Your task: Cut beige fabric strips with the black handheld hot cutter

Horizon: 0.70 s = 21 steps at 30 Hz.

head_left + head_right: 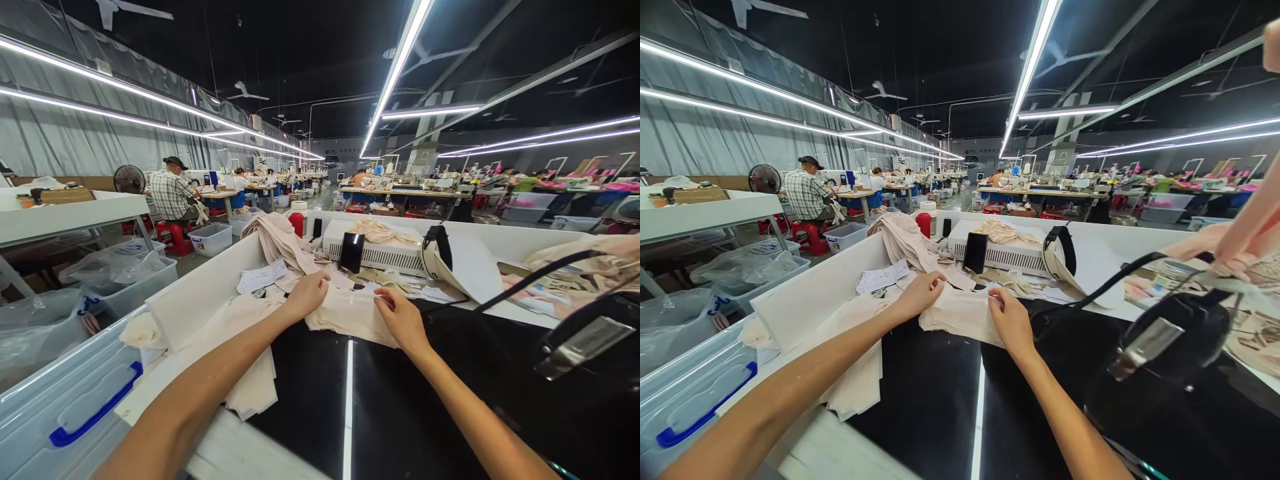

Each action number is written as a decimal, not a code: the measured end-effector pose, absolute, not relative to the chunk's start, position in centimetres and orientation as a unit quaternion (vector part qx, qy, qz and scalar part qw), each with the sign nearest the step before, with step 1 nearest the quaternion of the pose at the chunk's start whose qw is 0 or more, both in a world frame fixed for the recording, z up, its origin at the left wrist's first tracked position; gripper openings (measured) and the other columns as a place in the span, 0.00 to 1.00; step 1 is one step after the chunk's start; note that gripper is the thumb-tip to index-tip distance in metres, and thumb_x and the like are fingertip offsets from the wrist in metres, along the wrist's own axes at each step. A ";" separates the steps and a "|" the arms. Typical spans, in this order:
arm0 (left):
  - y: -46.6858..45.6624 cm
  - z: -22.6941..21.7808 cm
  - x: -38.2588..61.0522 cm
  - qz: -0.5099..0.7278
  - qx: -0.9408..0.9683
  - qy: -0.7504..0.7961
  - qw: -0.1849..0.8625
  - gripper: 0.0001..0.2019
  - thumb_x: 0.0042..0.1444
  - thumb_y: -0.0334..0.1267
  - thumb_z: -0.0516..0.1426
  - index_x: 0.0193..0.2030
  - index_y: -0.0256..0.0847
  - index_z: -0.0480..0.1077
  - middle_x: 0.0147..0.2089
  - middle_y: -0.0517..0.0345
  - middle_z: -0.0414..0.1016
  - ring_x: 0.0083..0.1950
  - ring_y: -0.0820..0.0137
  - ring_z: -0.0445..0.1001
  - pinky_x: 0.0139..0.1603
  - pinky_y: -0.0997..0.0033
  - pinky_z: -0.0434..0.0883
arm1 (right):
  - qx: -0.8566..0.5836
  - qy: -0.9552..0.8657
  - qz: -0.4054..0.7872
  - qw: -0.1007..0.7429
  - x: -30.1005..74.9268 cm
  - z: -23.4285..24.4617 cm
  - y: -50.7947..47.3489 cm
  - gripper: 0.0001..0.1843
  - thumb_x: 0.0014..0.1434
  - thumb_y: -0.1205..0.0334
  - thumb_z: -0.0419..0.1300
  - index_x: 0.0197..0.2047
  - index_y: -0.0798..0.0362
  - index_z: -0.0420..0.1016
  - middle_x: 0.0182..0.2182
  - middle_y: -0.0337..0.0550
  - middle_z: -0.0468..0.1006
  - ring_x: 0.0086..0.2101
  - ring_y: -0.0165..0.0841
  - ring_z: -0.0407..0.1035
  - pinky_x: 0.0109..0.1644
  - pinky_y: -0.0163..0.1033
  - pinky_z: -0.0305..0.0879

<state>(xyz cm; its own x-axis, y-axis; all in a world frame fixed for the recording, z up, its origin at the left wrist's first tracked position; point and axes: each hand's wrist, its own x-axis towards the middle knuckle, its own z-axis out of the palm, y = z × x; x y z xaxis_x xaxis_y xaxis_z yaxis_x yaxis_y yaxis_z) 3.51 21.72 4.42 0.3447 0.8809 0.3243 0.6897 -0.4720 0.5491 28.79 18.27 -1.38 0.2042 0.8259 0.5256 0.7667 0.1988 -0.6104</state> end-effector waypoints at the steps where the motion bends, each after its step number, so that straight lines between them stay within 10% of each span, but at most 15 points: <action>1: 21.7 3.8 3.5 0.289 0.806 0.493 0.156 0.15 0.74 0.44 0.62 0.61 0.39 0.75 0.57 0.49 0.79 0.55 0.60 0.80 0.59 0.51 0.79 | -0.633 -0.637 0.036 0.438 28.8 -1.9 18.7 0.14 0.74 0.51 0.64 0.51 0.54 0.80 0.42 0.43 0.83 0.41 0.37 0.79 0.51 0.48 0.78; 11: 22.0 2.0 2.4 0.238 0.796 0.531 0.167 0.19 0.74 0.46 0.63 0.64 0.40 0.73 0.64 0.46 0.76 0.59 0.58 0.79 0.59 0.50 0.81 | -0.614 -0.695 -0.010 0.374 29.5 -3.4 17.2 0.14 0.72 0.62 0.58 0.56 0.51 0.81 0.56 0.53 0.82 0.58 0.49 0.75 0.66 0.60 0.70; 21: 19.5 5.7 -10.9 0.169 0.728 0.655 0.108 0.19 0.73 0.46 0.63 0.65 0.39 0.73 0.64 0.46 0.76 0.59 0.57 0.79 0.59 0.49 0.81 | -0.513 -0.753 0.095 0.401 28.5 -4.7 8.7 0.18 0.69 0.43 0.57 0.48 0.40 0.85 0.53 0.46 0.85 0.52 0.50 0.81 0.60 0.55 0.77</action>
<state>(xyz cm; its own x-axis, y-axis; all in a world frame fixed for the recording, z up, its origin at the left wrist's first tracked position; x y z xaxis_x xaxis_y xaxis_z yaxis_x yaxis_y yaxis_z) -10.91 19.48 5.68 0.0840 0.9910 0.1038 0.9179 -0.1175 0.3790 28.54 8.72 -4.70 -0.1534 0.8485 0.5065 0.6962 0.4566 -0.5540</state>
